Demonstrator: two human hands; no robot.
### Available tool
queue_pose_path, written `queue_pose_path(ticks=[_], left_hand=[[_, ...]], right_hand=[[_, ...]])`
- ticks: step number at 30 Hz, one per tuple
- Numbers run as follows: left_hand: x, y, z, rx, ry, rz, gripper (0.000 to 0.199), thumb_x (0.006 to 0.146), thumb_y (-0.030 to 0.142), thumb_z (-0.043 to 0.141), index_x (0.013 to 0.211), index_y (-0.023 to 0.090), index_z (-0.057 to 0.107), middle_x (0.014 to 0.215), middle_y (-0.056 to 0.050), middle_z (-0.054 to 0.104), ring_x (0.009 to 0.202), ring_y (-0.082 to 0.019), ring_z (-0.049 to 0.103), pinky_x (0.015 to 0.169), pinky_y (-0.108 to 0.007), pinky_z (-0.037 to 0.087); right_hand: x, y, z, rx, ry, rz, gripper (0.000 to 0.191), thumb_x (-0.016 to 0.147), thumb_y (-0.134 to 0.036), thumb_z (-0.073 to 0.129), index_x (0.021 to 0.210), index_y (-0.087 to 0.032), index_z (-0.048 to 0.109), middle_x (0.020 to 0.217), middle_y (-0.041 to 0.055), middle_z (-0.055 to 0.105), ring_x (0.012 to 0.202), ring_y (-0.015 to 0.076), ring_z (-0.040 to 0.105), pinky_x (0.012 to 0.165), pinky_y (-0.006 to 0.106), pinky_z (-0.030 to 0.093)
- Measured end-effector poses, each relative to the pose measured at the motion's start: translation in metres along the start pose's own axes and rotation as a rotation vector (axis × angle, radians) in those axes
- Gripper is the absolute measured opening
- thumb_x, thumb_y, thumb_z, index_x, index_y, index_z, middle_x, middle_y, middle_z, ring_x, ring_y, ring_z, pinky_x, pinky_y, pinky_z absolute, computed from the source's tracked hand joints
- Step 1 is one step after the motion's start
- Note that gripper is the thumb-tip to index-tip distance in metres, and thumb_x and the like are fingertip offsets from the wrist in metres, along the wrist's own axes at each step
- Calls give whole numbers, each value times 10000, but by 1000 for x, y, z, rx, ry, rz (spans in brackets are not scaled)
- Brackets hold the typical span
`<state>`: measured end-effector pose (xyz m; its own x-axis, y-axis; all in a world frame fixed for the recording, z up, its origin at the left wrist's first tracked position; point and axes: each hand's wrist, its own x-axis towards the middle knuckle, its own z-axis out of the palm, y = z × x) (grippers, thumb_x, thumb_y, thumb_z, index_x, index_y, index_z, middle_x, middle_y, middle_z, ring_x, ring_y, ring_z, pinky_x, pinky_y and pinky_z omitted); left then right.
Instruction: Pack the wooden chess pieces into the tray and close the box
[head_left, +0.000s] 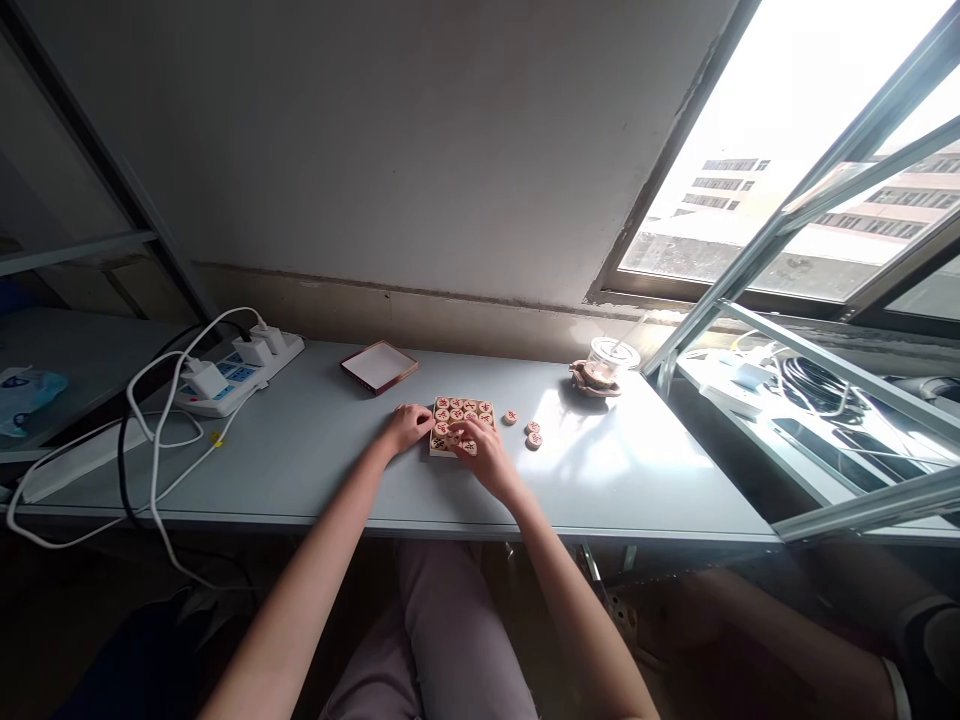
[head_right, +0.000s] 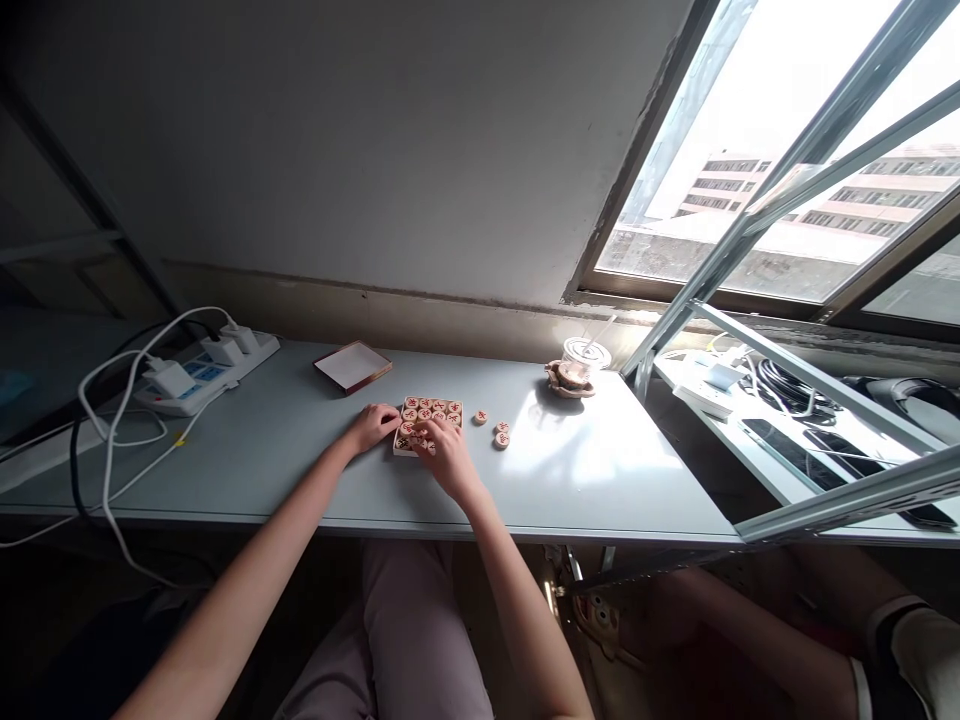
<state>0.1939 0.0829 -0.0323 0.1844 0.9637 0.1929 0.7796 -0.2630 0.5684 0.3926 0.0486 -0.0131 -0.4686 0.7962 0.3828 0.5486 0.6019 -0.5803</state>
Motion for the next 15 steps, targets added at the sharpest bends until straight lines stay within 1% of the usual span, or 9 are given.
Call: queue_pose_path(ticks=[3, 5, 8, 11, 13, 15], left_hand=[[-2, 2, -2, -2, -4, -1, 280, 773, 245, 456, 550, 180, 611, 613, -45, 618, 618, -156, 455, 614, -272, 328], [-2, 3, -2, -3, -5, -6, 283, 775, 257, 455, 565, 174, 626, 608, -44, 617, 621, -157, 461, 608, -270, 326], [-1, 2, -1, -5, 3, -21, 283, 779, 270, 461, 599, 173, 657, 623, -46, 627, 629, -161, 478, 611, -268, 334], [1, -1, 0, -13, 6, -23, 271, 776, 266, 477, 605, 180, 670, 646, -51, 642, 644, -164, 504, 628, -267, 349], [2, -2, 1, -21, 7, -19, 266, 774, 266, 486, 601, 181, 670, 654, -55, 647, 657, -167, 519, 642, -267, 356], [2, -3, 2, -28, 7, -15, 263, 772, 268, 492, 598, 180, 667, 653, -56, 649, 665, -170, 526, 651, -267, 360]], right_hand=[[1, -7, 15, -2, -22, -19, 204, 906, -249, 519, 1089, -281, 604, 1117, 32, 645, 1072, 190, 578, 891, 341, 423], [-1, -6, 16, 2, -17, -27, 206, 913, -245, 507, 1089, -278, 608, 1119, 33, 643, 1073, 189, 576, 877, 332, 424], [-6, 3, 5, -63, 42, -21, 189, 922, -266, 505, 1060, -266, 635, 1107, 43, 653, 1042, 202, 590, 872, 346, 401], [-11, 13, -10, -149, 123, 41, 172, 923, -306, 520, 995, -272, 673, 1055, 38, 669, 982, 210, 601, 826, 345, 380], [-13, 15, -14, -159, 127, 45, 168, 919, -329, 535, 975, -285, 687, 1020, 25, 675, 961, 204, 602, 798, 332, 373], [-13, 11, -10, -170, 99, 8, 165, 917, -339, 545, 974, -298, 694, 1004, 15, 676, 962, 198, 601, 799, 327, 365]])
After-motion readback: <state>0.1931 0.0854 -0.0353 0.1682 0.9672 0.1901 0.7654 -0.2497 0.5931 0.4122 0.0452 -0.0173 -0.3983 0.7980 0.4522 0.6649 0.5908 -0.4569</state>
